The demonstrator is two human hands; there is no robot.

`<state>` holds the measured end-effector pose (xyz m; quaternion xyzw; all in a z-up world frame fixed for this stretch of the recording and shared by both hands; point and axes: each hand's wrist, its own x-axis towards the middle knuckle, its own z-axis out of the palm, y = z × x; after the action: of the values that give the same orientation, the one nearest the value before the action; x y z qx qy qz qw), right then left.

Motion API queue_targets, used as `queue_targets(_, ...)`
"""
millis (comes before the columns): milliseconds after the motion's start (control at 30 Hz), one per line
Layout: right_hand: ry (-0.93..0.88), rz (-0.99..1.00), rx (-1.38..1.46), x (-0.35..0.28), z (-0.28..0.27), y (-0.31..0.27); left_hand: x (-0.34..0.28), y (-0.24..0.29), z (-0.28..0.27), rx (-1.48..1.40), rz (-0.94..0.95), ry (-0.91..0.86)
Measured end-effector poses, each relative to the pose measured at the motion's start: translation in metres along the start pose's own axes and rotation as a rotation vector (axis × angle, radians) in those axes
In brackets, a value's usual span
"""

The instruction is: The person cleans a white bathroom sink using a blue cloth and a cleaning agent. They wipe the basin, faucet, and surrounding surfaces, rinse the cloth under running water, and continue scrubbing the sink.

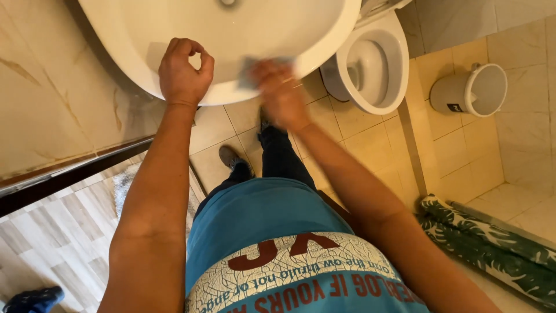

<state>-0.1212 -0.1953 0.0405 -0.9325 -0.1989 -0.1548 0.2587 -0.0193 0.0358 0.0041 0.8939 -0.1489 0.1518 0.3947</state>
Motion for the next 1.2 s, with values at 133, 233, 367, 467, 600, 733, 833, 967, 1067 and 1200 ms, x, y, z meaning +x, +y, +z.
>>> queue_targets(133, 0.167, 0.295, -0.042, -0.018, -0.010, 0.065, 0.001, 0.005, -0.003, 0.010, -0.027, -0.012)
queue_targets(233, 0.174, 0.377, -0.102, -0.009, 0.020, 0.035, 0.005, 0.009, -0.004, -0.020, 0.007, -0.003)
queue_targets(367, 0.118, 0.191, 0.284, 0.007, 0.045, -0.049, 0.001, 0.010, -0.006, 0.001, 0.031, -0.002)
queue_targets(467, 0.021, 0.074, -0.021, 0.014, 0.031, -0.035, 0.002, 0.007, -0.005, -0.003, 0.025, -0.008)
queue_targets(600, 0.115, -0.003, -0.295, 0.011, -0.022, 0.054, 0.001, 0.006, -0.003, -0.019, 0.018, 0.004)
queue_targets(733, -0.036, 0.264, -0.282, -0.009, -0.029, 0.072, 0.000, 0.007, -0.003, 0.012, 0.069, 0.017)
queue_targets(833, -0.107, 0.377, -0.333, -0.008, -0.001, 0.036, 0.004, 0.009, -0.002, 0.037, 0.019, 0.020)
queue_targets(967, -0.208, 0.159, -0.228, -0.002, 0.007, -0.018, 0.002, 0.008, -0.002, 0.034, 0.047, -0.003)
queue_targets(1067, -0.098, 0.093, -0.074, 0.006, -0.027, 0.002, 0.000, 0.011, -0.002, 0.028, 0.055, -0.021)
queue_targets(1200, -0.009, 0.303, -0.178, -0.017, -0.043, 0.124, 0.001, 0.010, -0.002, 0.046, 0.016, -0.035)
